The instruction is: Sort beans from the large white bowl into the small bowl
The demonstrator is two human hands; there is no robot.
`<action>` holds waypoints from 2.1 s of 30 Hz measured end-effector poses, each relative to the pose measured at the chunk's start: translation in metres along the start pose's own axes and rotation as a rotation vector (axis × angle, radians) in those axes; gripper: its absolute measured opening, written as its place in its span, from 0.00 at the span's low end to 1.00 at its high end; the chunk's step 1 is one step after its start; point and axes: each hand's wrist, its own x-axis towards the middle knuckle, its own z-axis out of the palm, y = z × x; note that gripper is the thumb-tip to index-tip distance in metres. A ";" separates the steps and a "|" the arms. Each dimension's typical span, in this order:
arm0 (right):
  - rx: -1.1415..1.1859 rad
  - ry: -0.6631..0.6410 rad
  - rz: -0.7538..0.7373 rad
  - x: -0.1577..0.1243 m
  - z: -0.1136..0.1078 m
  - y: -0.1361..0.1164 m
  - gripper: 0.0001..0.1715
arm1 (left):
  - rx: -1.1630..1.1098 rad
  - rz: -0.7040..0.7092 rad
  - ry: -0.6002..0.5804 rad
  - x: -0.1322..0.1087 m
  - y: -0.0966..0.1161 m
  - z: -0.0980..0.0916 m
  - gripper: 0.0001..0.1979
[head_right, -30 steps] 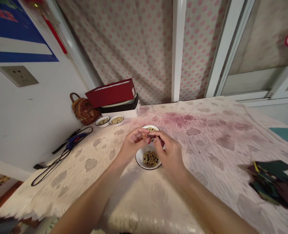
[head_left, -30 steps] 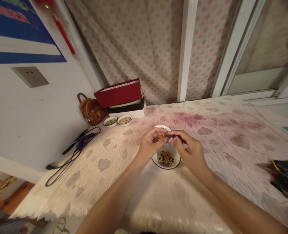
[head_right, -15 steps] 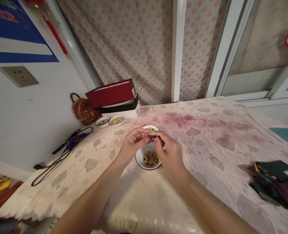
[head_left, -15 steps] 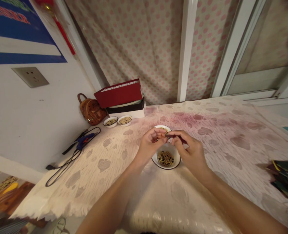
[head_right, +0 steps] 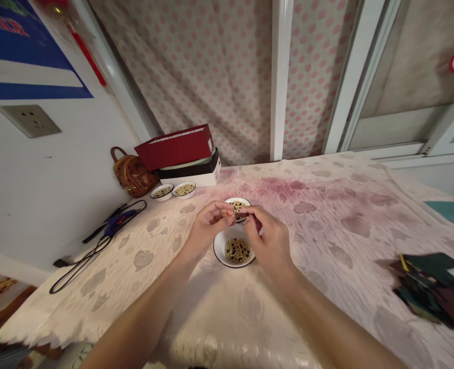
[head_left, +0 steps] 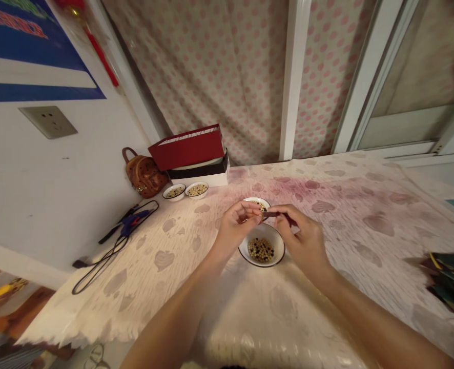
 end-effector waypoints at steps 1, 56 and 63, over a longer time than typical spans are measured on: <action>0.005 0.009 0.000 0.000 -0.001 0.000 0.13 | 0.014 -0.001 0.001 0.001 -0.001 -0.001 0.13; 0.104 -0.011 0.040 0.001 0.002 0.003 0.13 | -0.127 -0.174 -0.079 0.016 -0.008 -0.007 0.19; 0.092 -0.057 0.040 0.000 0.003 0.005 0.15 | -0.107 -0.139 -0.106 0.014 -0.008 -0.007 0.18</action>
